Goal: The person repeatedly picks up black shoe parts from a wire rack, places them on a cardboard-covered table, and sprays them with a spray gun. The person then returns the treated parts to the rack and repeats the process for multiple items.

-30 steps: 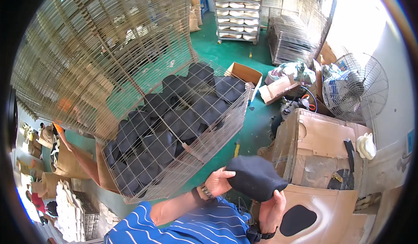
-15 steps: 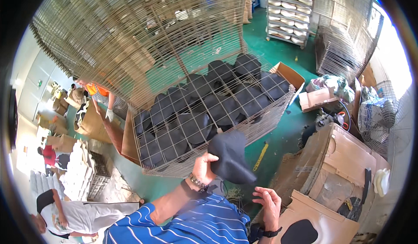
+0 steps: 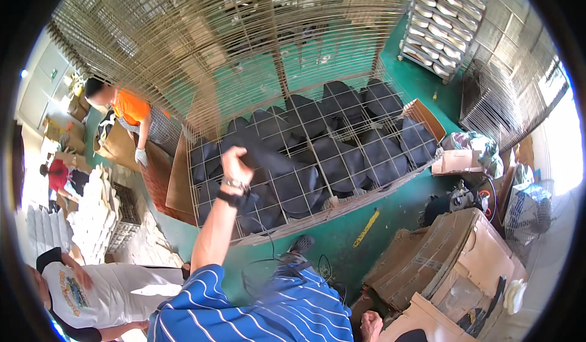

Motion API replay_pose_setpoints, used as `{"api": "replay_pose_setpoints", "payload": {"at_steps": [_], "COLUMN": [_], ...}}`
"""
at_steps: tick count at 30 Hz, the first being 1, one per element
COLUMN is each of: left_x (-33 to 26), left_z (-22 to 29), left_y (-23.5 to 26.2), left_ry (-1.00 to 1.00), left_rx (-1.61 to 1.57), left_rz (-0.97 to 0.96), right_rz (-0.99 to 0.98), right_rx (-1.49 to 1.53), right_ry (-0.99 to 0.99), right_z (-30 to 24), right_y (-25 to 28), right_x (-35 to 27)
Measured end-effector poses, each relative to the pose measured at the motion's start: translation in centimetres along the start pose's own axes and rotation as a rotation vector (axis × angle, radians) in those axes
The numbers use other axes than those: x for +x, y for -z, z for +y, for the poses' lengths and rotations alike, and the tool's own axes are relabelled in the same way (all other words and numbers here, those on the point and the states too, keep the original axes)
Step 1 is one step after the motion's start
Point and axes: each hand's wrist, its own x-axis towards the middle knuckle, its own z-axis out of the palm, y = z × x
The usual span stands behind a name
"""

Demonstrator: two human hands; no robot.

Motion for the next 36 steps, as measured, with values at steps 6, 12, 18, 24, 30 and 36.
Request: {"api": "replay_pose_setpoints", "payload": {"at_steps": [6, 12, 18, 24, 30, 36], "left_x": [11.0, 15.3, 16.3, 15.9, 14.2, 8.2], "left_z": [12.3, 17.1, 14.7, 16.0, 7.9, -2.0], "left_y": [5.2, 20.9, 27.6, 29.8, 21.9, 13.8], "left_ry": [-0.262, -0.351, -0.129, -0.191, -0.271, -0.297], "left_rx": [-0.023, -0.006, 0.416, 0.813, 1.301, 1.369], "left_rz": [0.155, 0.409, 1.058, 1.341, 1.266, 0.396], "right_rz": [-0.127, -0.131, -0.127, -0.135, -0.069, -0.037], "right_rx": [-0.2, -0.293, -0.371, -0.321, -0.251, -0.194], "right_ry": [-0.003, -0.017, -0.035, 0.001, 0.025, 0.037], "right_z": [-4.2, -4.6, -9.1, -9.5, -5.5, -0.7], "right_y": [-2.5, -3.8, -5.7, -5.5, -6.1, -7.2], "right_x": [0.8, 1.2, 0.4, 1.9, 1.1, 0.3]}}
